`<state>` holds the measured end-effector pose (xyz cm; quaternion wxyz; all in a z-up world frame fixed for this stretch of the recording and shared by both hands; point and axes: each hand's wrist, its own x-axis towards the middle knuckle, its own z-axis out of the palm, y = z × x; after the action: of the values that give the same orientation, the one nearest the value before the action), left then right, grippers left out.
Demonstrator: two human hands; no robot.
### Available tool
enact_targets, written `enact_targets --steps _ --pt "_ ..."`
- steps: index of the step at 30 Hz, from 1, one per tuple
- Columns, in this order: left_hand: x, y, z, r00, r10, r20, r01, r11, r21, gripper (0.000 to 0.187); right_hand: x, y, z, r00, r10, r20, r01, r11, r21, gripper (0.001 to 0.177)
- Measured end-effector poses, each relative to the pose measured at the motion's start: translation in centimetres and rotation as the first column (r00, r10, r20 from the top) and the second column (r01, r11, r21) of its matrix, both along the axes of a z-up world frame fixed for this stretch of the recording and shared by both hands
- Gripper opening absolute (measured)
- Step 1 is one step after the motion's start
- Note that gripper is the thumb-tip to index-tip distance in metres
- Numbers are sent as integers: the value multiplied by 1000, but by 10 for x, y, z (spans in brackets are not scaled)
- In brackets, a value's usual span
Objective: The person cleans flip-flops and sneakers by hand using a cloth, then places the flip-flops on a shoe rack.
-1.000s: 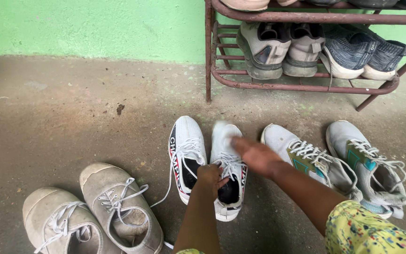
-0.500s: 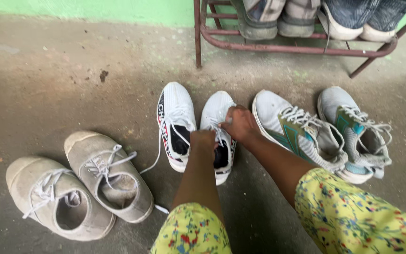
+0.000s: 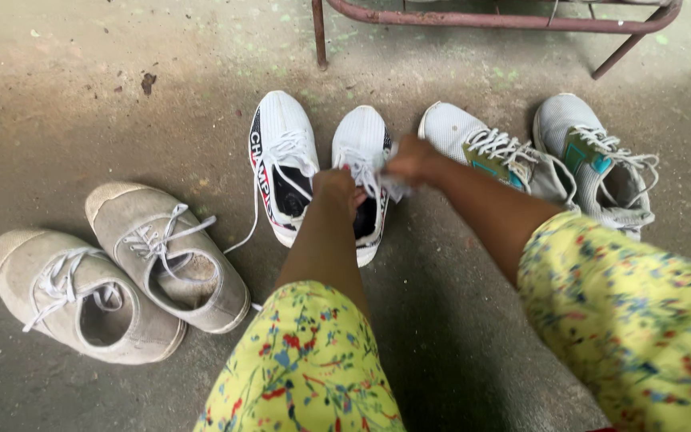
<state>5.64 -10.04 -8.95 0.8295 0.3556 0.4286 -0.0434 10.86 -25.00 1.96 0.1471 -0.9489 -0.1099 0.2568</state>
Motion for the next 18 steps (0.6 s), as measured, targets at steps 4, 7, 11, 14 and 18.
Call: enact_targets --steps 4,7,11,14,18 --pt "1 -15 12 999 36 -27 -35 998 55 32 10 -1 32 963 -17 269 -108 889 445 61" --pt "-8 -20 15 954 83 287 -106 992 67 36 11 2 14 961 116 250 -191 934 301 34" --pt "-14 -16 18 963 15 268 -44 994 101 40 12 -19 -26 812 165 559 -354 902 249 26" --pt "-19 -7 24 987 26 159 -45 992 115 40 2 -34 -40 987 41 154 -56 994 98 24" --pt "-19 2 28 989 -33 141 16 992 125 42 11 -42 -34 969 67 238 -66 998 -14 22"
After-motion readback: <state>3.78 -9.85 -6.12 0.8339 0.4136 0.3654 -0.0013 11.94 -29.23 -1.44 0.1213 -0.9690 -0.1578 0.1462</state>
